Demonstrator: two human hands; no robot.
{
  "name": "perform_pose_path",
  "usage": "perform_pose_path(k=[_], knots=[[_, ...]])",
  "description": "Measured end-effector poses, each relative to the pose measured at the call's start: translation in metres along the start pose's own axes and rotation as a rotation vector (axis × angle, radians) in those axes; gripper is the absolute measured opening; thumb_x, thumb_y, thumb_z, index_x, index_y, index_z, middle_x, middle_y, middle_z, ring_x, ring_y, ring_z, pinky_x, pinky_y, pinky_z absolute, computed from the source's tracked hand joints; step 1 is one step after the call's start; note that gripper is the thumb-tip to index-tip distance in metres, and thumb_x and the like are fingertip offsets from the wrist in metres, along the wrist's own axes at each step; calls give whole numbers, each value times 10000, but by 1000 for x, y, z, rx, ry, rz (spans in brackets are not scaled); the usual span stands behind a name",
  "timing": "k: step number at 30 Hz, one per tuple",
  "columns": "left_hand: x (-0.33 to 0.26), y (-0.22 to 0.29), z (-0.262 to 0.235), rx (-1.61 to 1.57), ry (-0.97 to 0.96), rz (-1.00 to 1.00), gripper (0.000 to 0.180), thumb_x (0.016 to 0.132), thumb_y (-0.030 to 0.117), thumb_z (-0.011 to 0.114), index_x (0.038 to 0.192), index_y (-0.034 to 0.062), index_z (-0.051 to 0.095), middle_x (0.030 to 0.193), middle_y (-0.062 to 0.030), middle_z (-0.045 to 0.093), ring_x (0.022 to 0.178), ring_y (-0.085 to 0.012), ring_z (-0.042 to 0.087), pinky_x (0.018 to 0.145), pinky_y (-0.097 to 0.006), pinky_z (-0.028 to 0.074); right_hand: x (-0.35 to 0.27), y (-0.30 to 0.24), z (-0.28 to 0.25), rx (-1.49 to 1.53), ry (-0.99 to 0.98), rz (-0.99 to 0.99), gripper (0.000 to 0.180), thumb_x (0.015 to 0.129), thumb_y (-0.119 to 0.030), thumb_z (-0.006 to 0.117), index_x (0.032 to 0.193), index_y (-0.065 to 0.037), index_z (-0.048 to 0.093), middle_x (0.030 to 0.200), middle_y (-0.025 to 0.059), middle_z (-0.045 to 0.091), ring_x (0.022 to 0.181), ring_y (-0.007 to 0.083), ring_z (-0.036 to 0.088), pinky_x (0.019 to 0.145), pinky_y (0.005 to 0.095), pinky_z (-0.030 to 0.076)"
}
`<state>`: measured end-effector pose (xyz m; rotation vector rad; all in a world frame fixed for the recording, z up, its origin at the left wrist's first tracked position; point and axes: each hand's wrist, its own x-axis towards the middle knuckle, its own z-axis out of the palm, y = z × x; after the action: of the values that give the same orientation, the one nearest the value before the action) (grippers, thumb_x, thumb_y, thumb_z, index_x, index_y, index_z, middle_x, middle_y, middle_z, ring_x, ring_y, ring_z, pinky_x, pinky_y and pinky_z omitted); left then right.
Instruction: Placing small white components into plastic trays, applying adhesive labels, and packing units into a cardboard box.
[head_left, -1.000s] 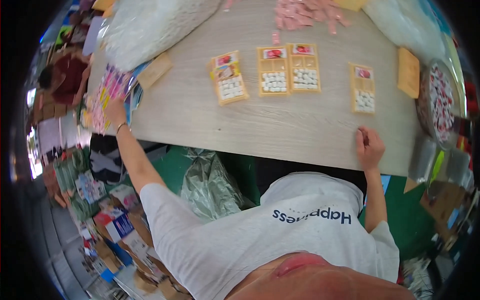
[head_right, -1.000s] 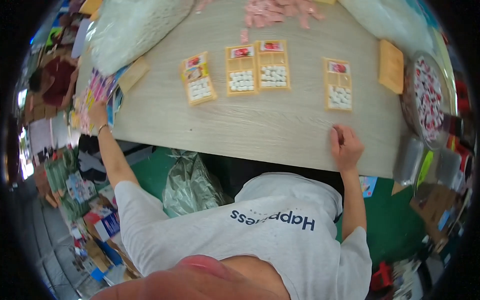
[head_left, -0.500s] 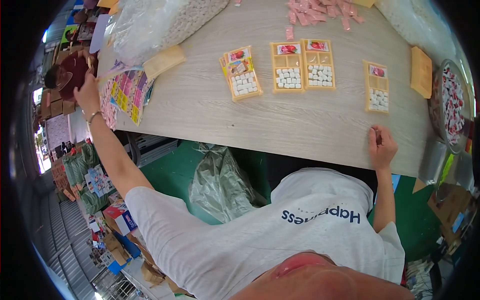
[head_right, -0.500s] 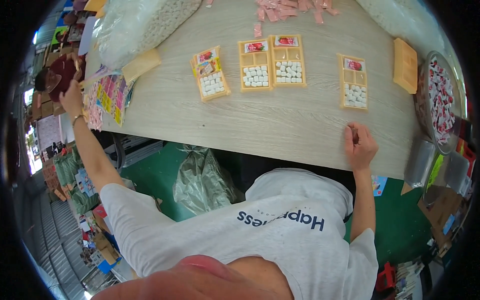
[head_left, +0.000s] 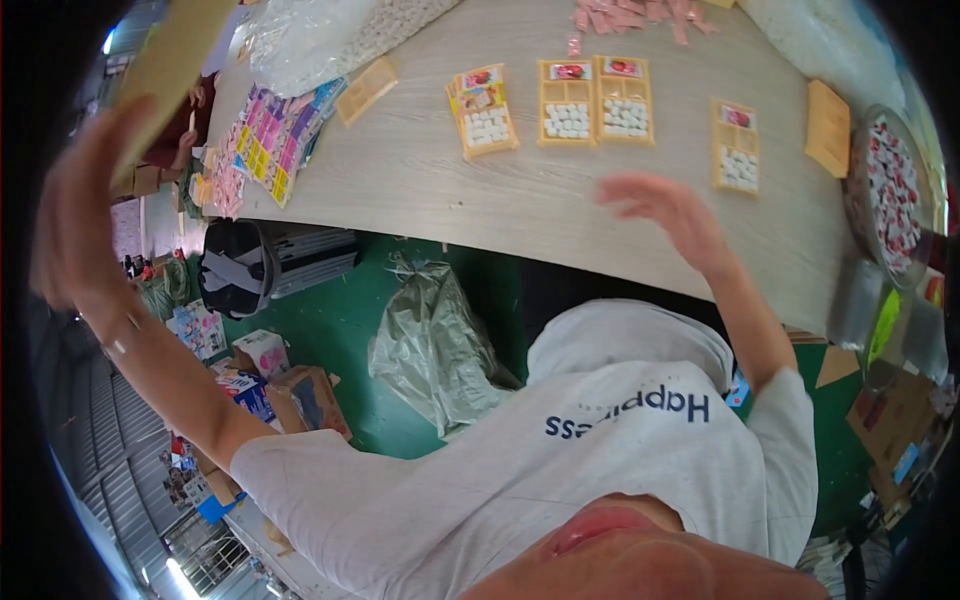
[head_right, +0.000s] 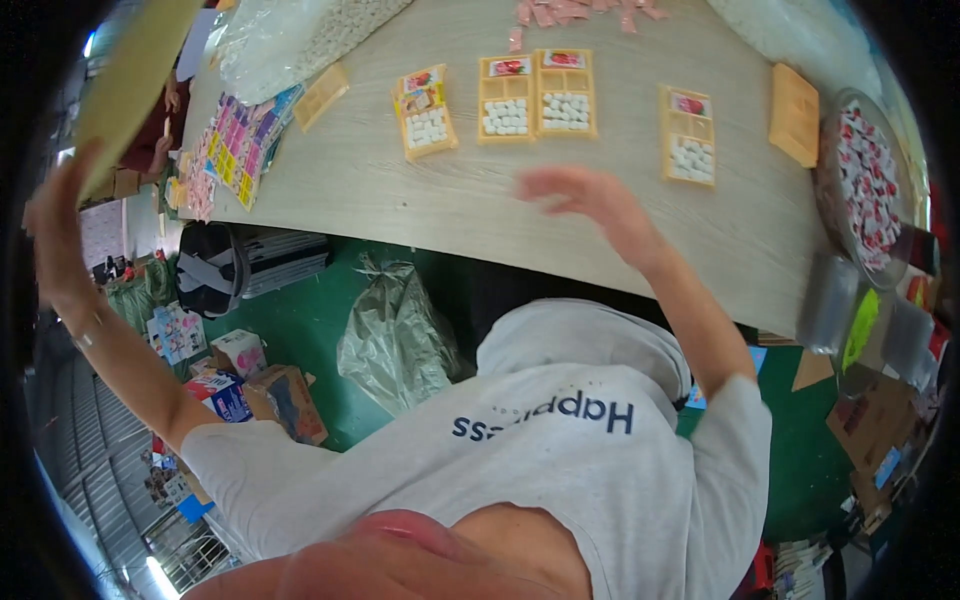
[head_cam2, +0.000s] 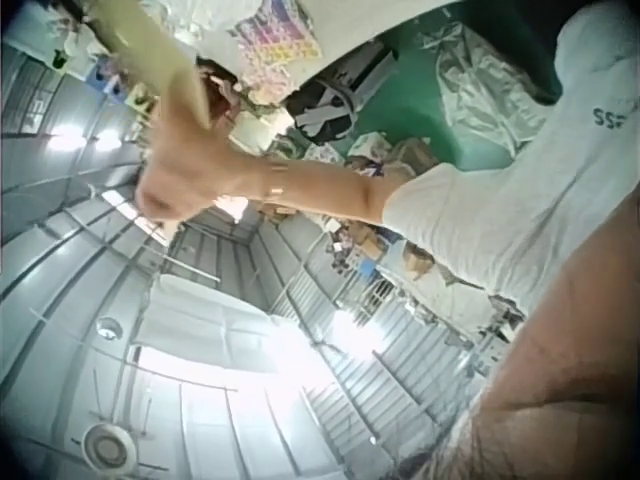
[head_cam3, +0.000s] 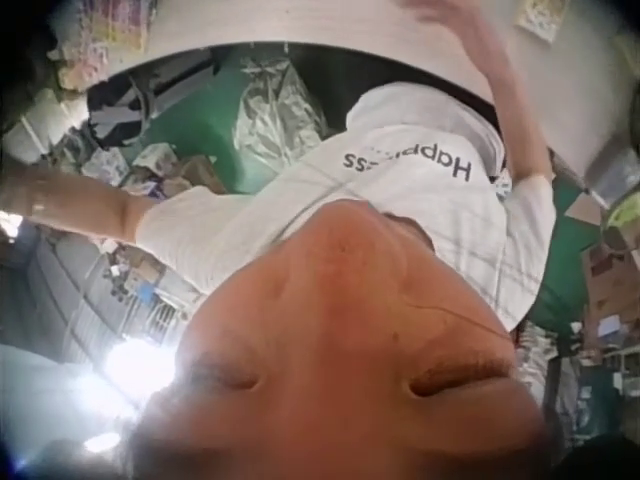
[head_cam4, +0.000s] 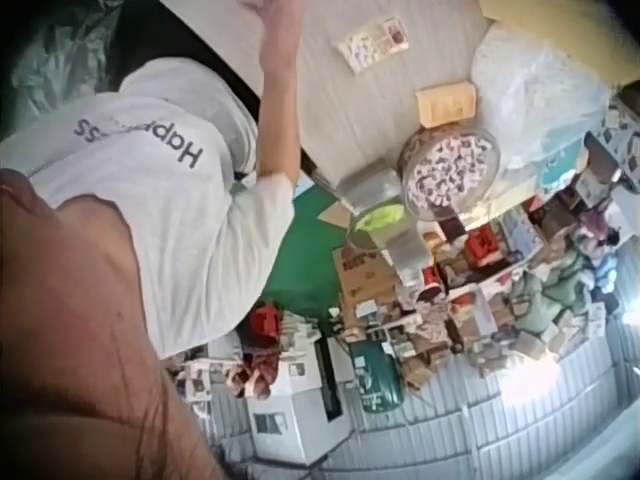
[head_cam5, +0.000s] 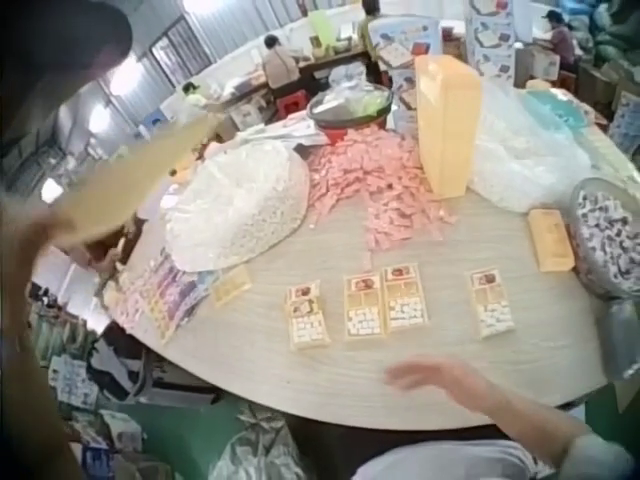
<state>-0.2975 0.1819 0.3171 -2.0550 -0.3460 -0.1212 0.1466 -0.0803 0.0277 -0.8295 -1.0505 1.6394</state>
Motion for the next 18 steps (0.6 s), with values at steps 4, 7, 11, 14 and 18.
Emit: perform_pose_path(k=[4,7,11,14,18], knots=[[62,158,-189,-136,315,362,251,784,81,560,958,128,734,770,14,505,622,-120,557,721,-261,450,70,-39,23,1027,-688,-113,981,924,-798,239,1471,-6,431,1424,201,528,1339,342,496,1065,480,412],[58,219,-186,-318,476,520,228,740,105,575,911,97,726,785,-1,468,648,-128,546,619,-250,437,37,-76,5,806,-250,-96,808,956,-660,471,1424,-1,481,1369,178,579,1156,313,638,917,439,546],[30,289,-210,-681,81,217,253,790,235,731,992,85,697,807,-21,543,684,-152,585,621,-283,475,-25,-75,-5,-158,54,-128,457,837,10,749,1274,-4,618,1163,80,693,1063,176,648,895,386,549],[36,313,-210,-1086,-157,-326,334,782,285,780,1009,59,686,921,-64,646,774,-232,654,678,-342,521,-76,-84,-33,-236,5,-290,560,847,39,694,1380,6,524,1271,117,649,1200,242,605,990,378,497],[54,351,-140,-1328,-36,-1213,460,885,168,733,1285,12,567,1246,-138,637,1114,-249,618,949,-390,493,-105,-109,-62,-371,-276,-645,530,825,13,736,1329,30,575,1314,139,632,1209,255,600,1011,398,467]])
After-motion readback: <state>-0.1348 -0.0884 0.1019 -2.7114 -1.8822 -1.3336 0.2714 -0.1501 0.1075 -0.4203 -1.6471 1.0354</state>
